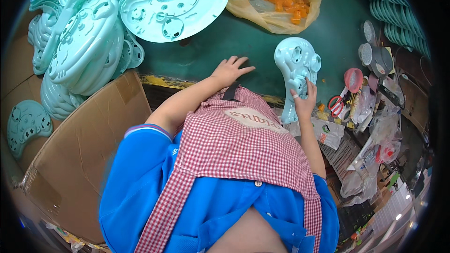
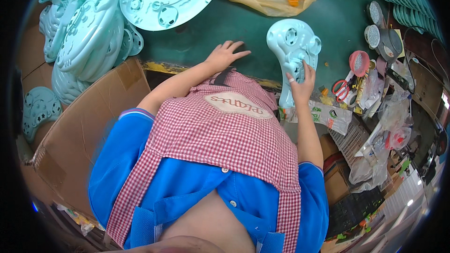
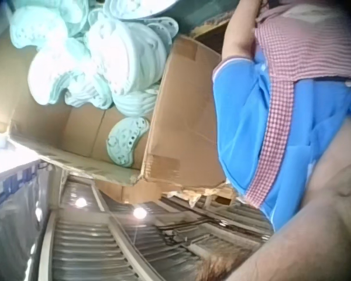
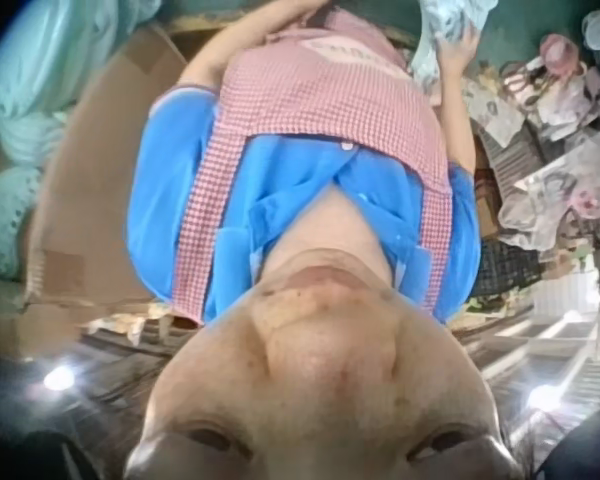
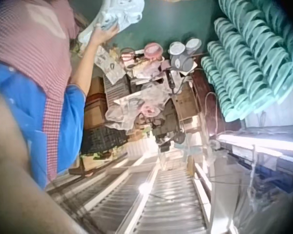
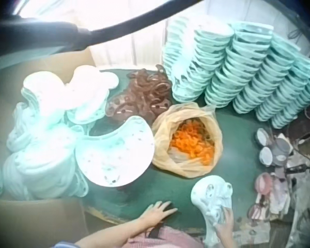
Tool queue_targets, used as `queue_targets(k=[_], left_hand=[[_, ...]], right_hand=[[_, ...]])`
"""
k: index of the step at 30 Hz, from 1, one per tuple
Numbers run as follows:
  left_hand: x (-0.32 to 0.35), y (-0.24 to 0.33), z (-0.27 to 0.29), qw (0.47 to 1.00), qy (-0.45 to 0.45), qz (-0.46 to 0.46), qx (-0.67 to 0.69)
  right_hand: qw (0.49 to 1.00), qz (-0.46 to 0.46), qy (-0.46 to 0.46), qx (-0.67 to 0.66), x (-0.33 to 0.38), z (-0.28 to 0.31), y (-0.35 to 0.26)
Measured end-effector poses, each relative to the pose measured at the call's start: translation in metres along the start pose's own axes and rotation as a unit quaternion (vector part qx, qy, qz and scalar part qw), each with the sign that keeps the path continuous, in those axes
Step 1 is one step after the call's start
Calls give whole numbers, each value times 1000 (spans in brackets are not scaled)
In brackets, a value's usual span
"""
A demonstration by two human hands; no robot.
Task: The person assembles light blue plastic trays by inserting orange and brown plastic pieces into designated slots. They repeatedly pick trays from a stack, insert the pieces, and place the completed trays aside. The person also moves a cardboard box labeled 'SPEAKER' to clear the workspace.
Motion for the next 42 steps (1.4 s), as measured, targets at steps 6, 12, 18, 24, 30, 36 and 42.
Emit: queue_targets(k=[6,12,18,24,30,36,42], left_hand=[[-8,-37,50,957,212,78,181],[-34,-36,132,949,297,-32,97],[-153,-69,154,966,257,28,-22],[-234,-74,154,981,72,137,-117],[-200,-70,136,976,186,90,-64],[-40,-16,79,967,222,-51,110],[-10,-25,49,985,163,41,42]], right_hand=[[971,152,-159,98,-14,-34,-28],[909,330,-231,110,-64,-109,-98],[987,122,77,70,-247,-56,-64],[983,26,-99,155,-289,-67,-63],[995,43,-63,-65,-218,-56,-59],[952,213,-221,21,-95,-96,-65],[959,172,-201,98,-91,-113,-66]])
Point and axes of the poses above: each hand's wrist, its own x-axis away from the middle knuckle, its own z-axis out of the back of the hand, y = z × x, the point moved 6 cm from there along -x, towards the middle knuckle, and after that the axes turned 5 degrees about -y, right-handed, at the moved point
